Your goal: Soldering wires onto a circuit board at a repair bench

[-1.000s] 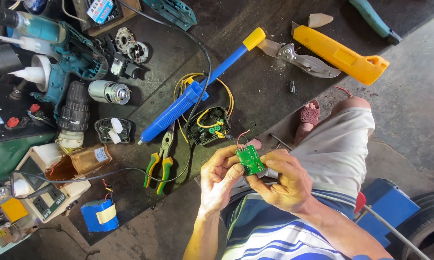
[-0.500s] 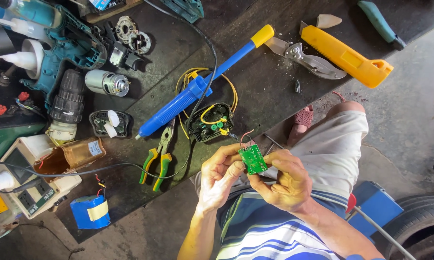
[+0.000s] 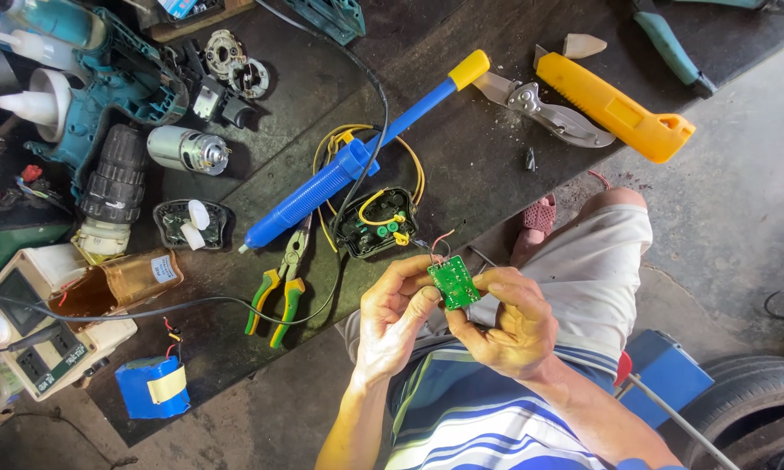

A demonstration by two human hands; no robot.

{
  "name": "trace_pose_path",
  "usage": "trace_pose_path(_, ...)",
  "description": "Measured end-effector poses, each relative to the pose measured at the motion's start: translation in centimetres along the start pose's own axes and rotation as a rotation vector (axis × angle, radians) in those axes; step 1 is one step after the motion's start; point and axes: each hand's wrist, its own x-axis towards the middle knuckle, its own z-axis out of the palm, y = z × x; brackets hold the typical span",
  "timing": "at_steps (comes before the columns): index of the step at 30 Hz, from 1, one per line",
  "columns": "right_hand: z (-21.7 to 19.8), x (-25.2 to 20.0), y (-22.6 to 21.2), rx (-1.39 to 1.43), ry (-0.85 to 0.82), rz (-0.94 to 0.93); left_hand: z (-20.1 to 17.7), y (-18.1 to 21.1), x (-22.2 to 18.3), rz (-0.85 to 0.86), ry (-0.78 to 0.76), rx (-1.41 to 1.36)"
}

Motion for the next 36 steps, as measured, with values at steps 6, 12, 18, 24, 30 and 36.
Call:
trace_pose_path(6, -0.6, 2.0, 1.5, -0.125, 0.034, -0.049, 2.3, 1.2, 0.5, 0.005, 0.077, -0.036)
trace_pose_path(12, -1.0, 6.2, 3.3, -0.269, -0.029, -0.218, 2.3, 1.6, -0.8, 0.075, 0.090, 0.042)
trace_pose_path(18, 0.0, 7.3, 1.7, -0.526, -0.147, -0.066, 1.0, 2.6, -2.4, 0.107, 0.072, 0.405)
trace_pose_path(24, -0.4, 6.9, 1.9, -0.545, -0.139, -0.057, -0.2, 1.7, -3.6, 0.199, 0.139, 0.414)
trace_pose_path(30, -1.4, 7.4, 1.4, -0.415, -0.170, -0.133, -0.2, 5.7, -4.6, 0.256, 0.175, 0.478)
trace_pose_path(36, -3.0, 10.0, -0.7, -0.488, -0.210, 0.389, -1.3, 9.6, -6.8, 0.558, 0.185, 0.591)
